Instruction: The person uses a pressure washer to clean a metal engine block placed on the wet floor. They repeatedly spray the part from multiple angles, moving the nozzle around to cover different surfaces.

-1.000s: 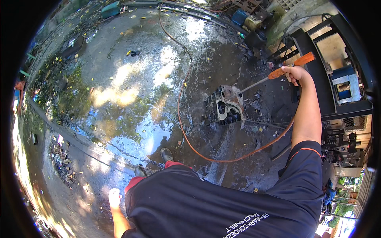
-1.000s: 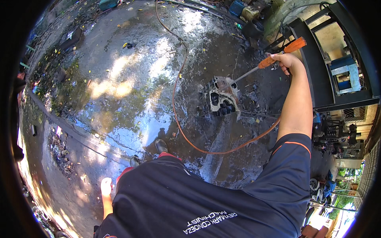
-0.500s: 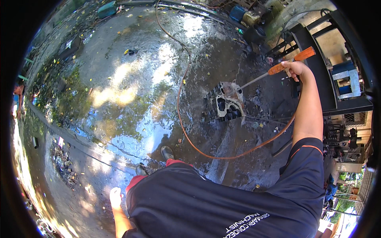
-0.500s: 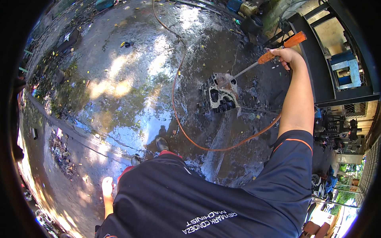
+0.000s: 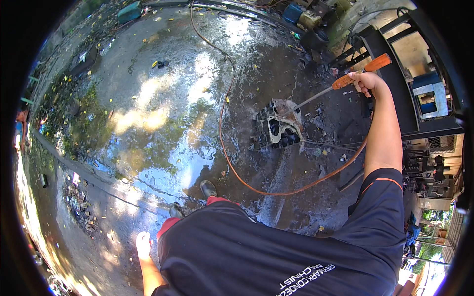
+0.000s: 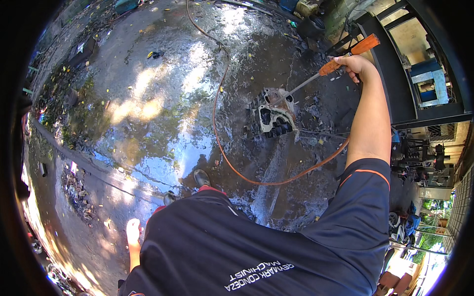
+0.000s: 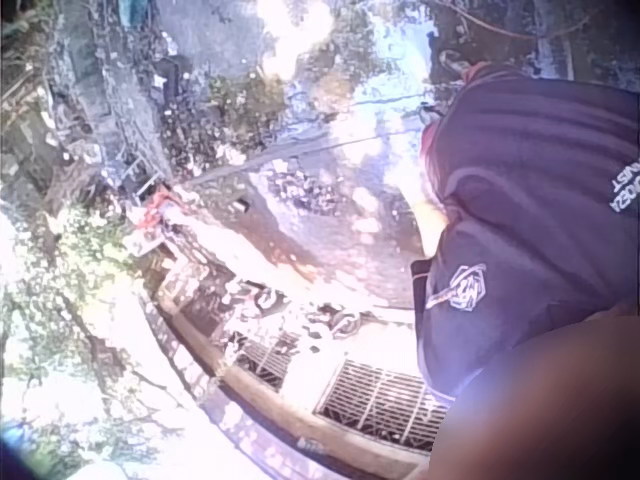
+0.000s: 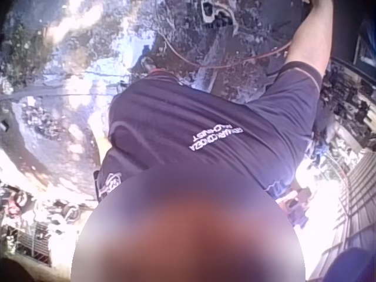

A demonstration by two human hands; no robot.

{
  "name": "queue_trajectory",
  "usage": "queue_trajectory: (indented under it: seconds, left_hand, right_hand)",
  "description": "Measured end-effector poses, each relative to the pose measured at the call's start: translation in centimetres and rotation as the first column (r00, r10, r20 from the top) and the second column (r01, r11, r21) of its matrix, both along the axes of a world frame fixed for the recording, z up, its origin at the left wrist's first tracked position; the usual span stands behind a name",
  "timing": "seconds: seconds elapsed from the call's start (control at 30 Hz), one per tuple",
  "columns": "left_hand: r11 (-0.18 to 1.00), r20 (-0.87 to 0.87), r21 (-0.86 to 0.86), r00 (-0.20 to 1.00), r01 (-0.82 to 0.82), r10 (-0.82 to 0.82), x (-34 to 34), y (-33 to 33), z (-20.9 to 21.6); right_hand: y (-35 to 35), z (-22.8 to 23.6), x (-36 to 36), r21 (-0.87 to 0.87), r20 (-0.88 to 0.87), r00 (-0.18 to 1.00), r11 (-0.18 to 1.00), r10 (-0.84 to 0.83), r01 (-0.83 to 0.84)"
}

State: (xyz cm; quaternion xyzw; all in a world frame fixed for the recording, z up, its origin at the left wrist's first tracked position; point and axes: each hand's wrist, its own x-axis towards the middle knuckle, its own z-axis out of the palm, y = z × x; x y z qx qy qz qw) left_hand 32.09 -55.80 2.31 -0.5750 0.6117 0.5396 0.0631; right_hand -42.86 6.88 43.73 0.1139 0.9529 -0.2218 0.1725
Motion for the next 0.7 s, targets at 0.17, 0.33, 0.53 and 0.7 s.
queue_trajectory:
  seconds: [0.17, 0.33, 0.53, 0.7]
  left_hand:
    - [1.0, 0.007, 0.006, 1.0, -0.011, 0.011, -0.3, 0.0, 0.3]
    - [1.0, 0.02, -0.004, 1.0, -0.008, 0.008, -0.4, 0.3, 0.6]
    - [1.0, 0.025, 0.002, 1.0, -0.006, 0.006, 0.1, 0.3, 0.1]
    - [1.0, 0.017, 0.012, 1.0, -0.013, 0.013, 0.4, 0.4, -0.1]
  right_hand:
    - [-0.3, 0.0, -0.2, 0.009, -0.001, 1.0, 1.0, -0.014, 0.014]
    - [-0.5, 0.1, -0.4, 0.009, 0.017, 1.0, 1.0, -0.024, 0.024]
    - [0.1, -0.1, -1.0, 0.03, 0.016, 0.999, 0.999, -0.029, 0.028]
    - [0.6, -0.3, -1.1, 0.02, 0.026, 0.999, 1.0, -0.02, 0.019]
